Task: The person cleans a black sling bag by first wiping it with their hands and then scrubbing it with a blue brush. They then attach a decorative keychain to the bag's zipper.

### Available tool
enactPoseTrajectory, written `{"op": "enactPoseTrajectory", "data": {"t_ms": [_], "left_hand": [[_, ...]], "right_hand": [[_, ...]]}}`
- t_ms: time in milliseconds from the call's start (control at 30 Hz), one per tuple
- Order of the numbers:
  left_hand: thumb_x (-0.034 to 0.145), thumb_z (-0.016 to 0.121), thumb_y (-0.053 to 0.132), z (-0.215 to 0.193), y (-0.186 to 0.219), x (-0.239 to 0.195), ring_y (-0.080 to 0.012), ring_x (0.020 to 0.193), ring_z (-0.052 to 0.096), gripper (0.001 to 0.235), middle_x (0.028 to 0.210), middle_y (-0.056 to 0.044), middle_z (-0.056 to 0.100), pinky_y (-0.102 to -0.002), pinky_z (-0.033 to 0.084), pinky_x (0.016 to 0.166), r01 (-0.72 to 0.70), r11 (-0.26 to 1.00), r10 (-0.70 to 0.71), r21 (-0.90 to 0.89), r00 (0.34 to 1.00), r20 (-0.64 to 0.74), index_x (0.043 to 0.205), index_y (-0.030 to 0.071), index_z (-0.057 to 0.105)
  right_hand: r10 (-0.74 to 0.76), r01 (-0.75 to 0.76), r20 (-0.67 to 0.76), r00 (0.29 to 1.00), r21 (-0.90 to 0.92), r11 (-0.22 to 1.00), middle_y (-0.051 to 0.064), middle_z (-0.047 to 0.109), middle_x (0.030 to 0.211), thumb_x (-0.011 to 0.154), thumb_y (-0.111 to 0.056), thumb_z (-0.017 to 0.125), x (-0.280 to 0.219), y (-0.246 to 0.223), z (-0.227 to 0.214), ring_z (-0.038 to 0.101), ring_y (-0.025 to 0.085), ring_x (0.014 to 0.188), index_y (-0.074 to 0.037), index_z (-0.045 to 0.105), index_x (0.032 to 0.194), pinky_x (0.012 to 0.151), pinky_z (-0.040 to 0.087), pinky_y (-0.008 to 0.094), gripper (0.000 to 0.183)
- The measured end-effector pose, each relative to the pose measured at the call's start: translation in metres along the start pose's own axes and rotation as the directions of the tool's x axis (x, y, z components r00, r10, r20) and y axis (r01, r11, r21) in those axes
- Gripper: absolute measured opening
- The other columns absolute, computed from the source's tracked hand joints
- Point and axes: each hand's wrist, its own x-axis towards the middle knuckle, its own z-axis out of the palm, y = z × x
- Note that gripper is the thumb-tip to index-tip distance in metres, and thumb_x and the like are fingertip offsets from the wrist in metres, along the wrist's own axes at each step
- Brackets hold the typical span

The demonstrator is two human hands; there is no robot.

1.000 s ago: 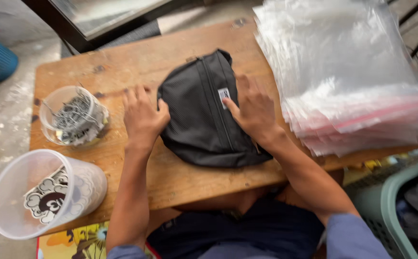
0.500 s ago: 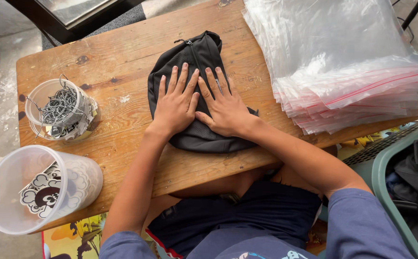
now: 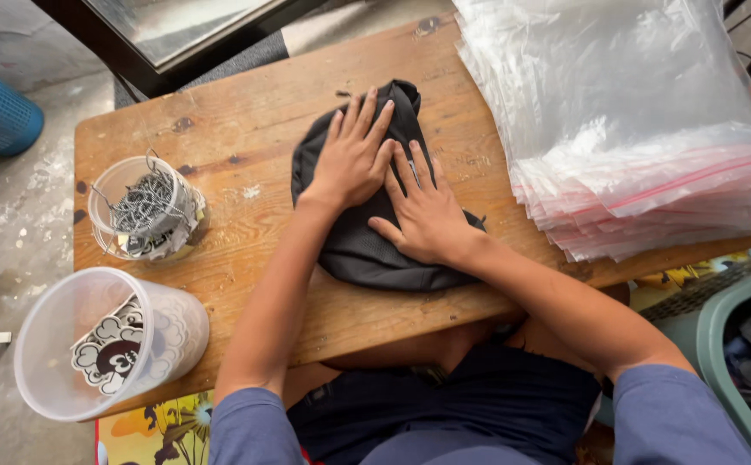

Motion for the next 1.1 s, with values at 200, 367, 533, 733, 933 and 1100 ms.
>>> {"op": "enactPoseTrajectory", "data": {"t_ms": [200,367,533,733,933,1100], "left_hand": [[0.107,0.029,0.049,0.007,-0.004,0.005,-0.0313,0.158,0.009,0.064,0.171,-0.008,0.013,-0.050,0.010,0.128,0.127,0.990,-0.113,-0.063,0.974,0.196,0.165,0.024,0.014],[0.106,0.029,0.052,0.005,-0.002,0.002,-0.0313,0.157,0.010,0.065,0.171,-0.007,0.015,-0.049,0.010,0.127,0.136,0.991,-0.131,-0.010,0.969,0.211,0.164,0.024,0.018],[0.105,0.033,0.049,0.006,0.001,-0.003,-0.0298,0.157,0.013,0.064,0.170,-0.004,0.019,-0.048,0.009,0.127,0.139,0.989,-0.132,-0.043,0.981,0.139,0.163,0.027,0.020],[0.101,0.046,0.036,0.015,0.003,-0.010,-0.0324,0.150,0.034,0.054,0.159,-0.009,0.042,-0.050,0.024,0.122,0.069,0.997,-0.073,-0.034,0.990,-0.122,0.153,0.022,0.047],[0.098,0.046,0.054,-0.049,0.007,-0.017,-0.0454,0.146,0.031,0.065,0.146,-0.019,0.049,-0.064,0.019,0.118,0.265,0.963,-0.262,0.039,0.962,-0.073,0.154,0.022,0.043],[0.101,0.028,0.064,-0.030,0.002,-0.030,-0.0458,0.151,0.016,0.068,0.167,-0.014,0.017,-0.063,0.018,0.119,0.369,0.926,-0.378,0.082,0.903,0.204,0.161,0.033,0.024]], "right_hand": [[0.043,-0.045,-0.015,0.999,-0.146,0.988,0.031,0.026,0.161,0.099,-0.068,0.034,-0.004,-0.009,0.000,0.013,0.050,0.151,0.001,0.030,0.156,0.121,0.010,0.061,0.089],[0.049,-0.045,0.130,0.990,-0.028,0.999,0.035,0.021,0.160,0.093,-0.082,0.026,-0.008,-0.016,-0.011,0.012,0.053,0.151,0.006,0.021,0.156,0.122,0.013,0.058,0.108],[0.057,-0.067,0.269,0.961,0.029,0.997,0.038,0.012,0.161,0.087,-0.089,0.032,-0.012,-0.028,-0.032,0.002,0.056,0.151,0.009,0.014,0.157,0.122,0.000,0.060,0.121],[0.056,-0.072,0.316,0.947,0.038,0.997,0.039,0.007,0.162,0.093,-0.082,0.033,-0.013,-0.029,-0.036,-0.001,0.056,0.151,0.010,0.011,0.157,0.121,0.001,0.061,0.114],[0.035,-0.058,0.339,0.940,0.060,0.997,0.038,0.006,0.163,0.097,-0.076,0.037,-0.012,-0.029,-0.049,-0.001,0.057,0.151,0.009,0.012,0.158,0.120,0.004,0.061,0.108],[0.024,-0.047,0.321,0.947,0.064,0.997,0.034,0.021,0.159,0.095,-0.074,0.041,-0.007,-0.013,-0.038,0.014,0.053,0.150,0.005,0.021,0.156,0.117,0.020,0.058,0.102]]}}
